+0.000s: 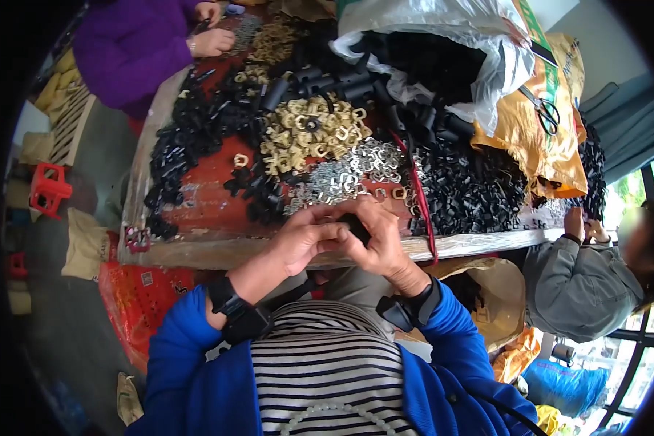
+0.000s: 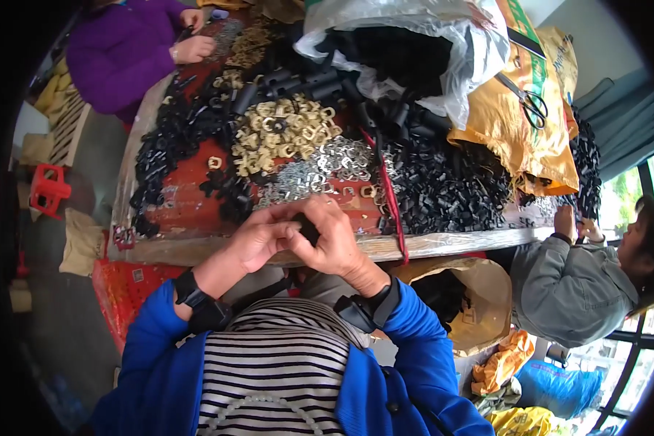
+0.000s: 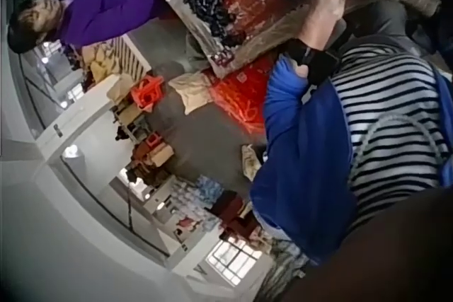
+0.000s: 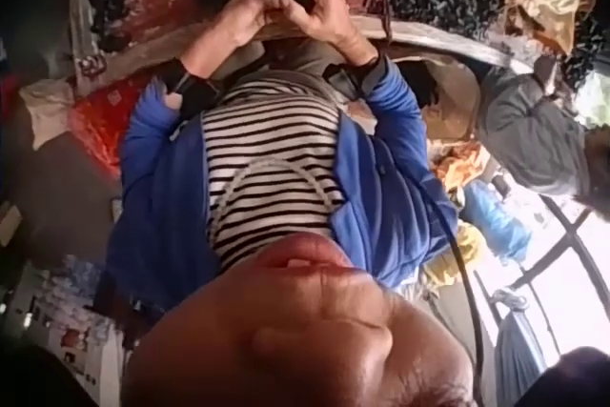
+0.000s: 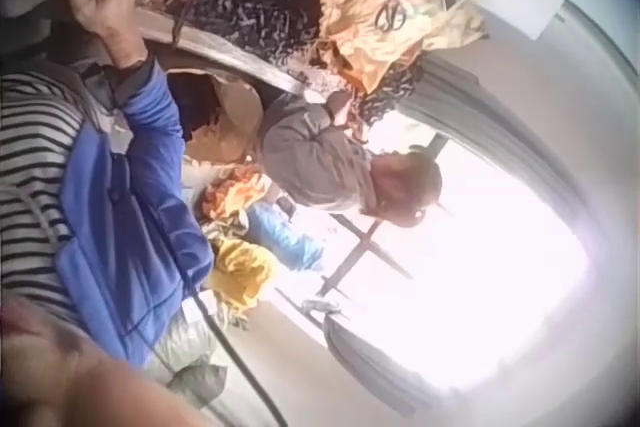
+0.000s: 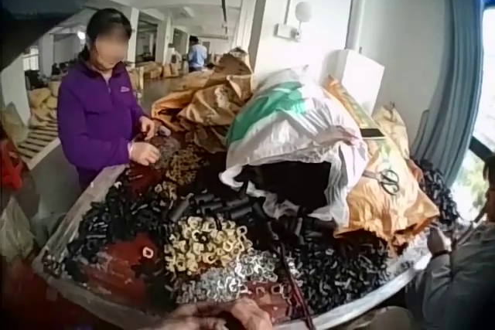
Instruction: The person assembles components by hand, picking up a black plastic part and a small metal piece from the table. They fit the metal piece into the plastic part, then pick up and attach a small white plastic clip before placing the completed assembly back onto the table.
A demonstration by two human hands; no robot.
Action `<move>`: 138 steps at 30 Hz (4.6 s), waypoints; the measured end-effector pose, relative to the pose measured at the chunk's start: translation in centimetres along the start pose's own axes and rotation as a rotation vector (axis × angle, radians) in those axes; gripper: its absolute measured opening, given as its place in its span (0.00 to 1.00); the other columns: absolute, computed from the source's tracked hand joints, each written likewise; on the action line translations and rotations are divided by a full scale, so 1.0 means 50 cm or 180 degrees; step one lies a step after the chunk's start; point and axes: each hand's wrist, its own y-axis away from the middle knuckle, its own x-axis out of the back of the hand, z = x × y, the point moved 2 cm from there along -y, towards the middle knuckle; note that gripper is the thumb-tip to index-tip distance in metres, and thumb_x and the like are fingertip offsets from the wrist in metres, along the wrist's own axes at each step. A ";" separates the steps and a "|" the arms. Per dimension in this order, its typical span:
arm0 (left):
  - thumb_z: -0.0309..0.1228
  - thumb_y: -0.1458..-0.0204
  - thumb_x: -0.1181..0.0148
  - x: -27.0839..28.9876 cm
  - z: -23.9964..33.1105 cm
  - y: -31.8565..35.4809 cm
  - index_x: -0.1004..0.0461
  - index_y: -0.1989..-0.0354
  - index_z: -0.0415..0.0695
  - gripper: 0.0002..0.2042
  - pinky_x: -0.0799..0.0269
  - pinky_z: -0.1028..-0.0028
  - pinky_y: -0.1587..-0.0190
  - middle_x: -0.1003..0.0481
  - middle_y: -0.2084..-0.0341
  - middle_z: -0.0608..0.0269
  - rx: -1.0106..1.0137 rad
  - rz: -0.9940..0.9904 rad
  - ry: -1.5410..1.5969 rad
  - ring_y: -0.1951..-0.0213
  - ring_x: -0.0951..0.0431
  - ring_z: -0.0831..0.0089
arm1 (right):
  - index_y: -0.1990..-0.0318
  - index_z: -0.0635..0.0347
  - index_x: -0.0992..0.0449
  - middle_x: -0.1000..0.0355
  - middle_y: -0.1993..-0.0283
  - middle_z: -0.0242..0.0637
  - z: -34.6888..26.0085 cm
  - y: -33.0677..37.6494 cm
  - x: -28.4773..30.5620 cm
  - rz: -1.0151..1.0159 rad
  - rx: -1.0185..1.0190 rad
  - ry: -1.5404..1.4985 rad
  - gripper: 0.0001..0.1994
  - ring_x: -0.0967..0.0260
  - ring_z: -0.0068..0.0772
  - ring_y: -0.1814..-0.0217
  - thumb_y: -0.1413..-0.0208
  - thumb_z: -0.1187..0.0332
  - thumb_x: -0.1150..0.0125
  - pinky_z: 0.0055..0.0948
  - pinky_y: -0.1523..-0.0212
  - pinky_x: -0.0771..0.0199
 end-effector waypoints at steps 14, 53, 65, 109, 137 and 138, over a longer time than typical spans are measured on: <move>0.29 0.57 0.47 0.101 0.115 0.109 0.36 0.59 0.40 0.15 0.34 0.83 0.71 0.30 0.71 0.65 -0.0730 0.0616 -0.1192 0.71 0.31 0.81 | 0.68 0.68 0.32 0.36 0.76 0.30 0.004 0.265 0.212 0.0962 -0.1976 0.0687 0.07 0.43 0.16 0.74 0.55 0.74 0.52 0.15 0.73 0.41; 0.40 0.55 0.53 0.200 0.221 0.057 0.32 0.64 0.45 0.14 0.36 0.81 0.82 0.30 0.79 0.65 -0.1106 0.0916 -0.0722 0.83 0.33 0.81 | 0.75 0.65 0.35 0.38 0.74 0.38 0.002 0.237 0.231 0.1504 -0.1245 0.1773 0.04 0.39 0.32 0.74 0.62 0.82 0.53 0.24 0.73 0.39; 0.39 0.51 0.60 0.166 0.051 0.115 0.37 0.59 0.43 0.15 0.36 0.82 0.78 0.30 0.75 0.63 -0.0050 -0.0149 0.0668 0.79 0.32 0.79 | 0.76 0.57 0.34 0.37 0.75 0.38 0.051 0.008 -0.098 -0.0864 -0.0396 0.1989 0.06 0.34 0.39 0.79 0.61 0.67 0.48 0.33 0.80 0.34; 0.21 0.71 0.44 0.095 0.054 -0.005 0.34 0.76 0.41 0.10 0.36 0.67 0.72 0.35 0.77 0.58 -0.1905 0.0543 -0.5722 0.72 0.32 0.59 | 0.74 0.63 0.31 0.35 0.78 0.42 0.128 -0.008 -0.061 -0.0514 -0.0550 0.1126 0.04 0.35 0.39 0.76 0.61 0.74 0.48 0.31 0.75 0.36; 0.22 0.64 0.45 0.045 0.077 0.043 0.32 0.76 0.40 0.05 0.34 0.76 0.73 0.29 0.80 0.59 -0.2577 0.0607 -0.4585 0.76 0.28 0.69 | 0.72 0.61 0.33 0.39 0.80 0.27 0.081 0.026 -0.110 -0.0737 -0.1899 -0.1788 0.07 0.45 0.15 0.80 0.49 0.68 0.56 0.16 0.79 0.43; 0.22 0.64 0.45 0.052 0.078 0.045 0.32 0.76 0.40 0.05 0.34 0.76 0.73 0.29 0.80 0.59 -0.2629 0.0743 -0.4602 0.76 0.28 0.69 | 0.73 0.60 0.33 0.39 0.80 0.26 0.083 0.031 -0.119 -0.0782 -0.2126 -0.2010 0.08 0.46 0.13 0.80 0.49 0.67 0.56 0.14 0.79 0.45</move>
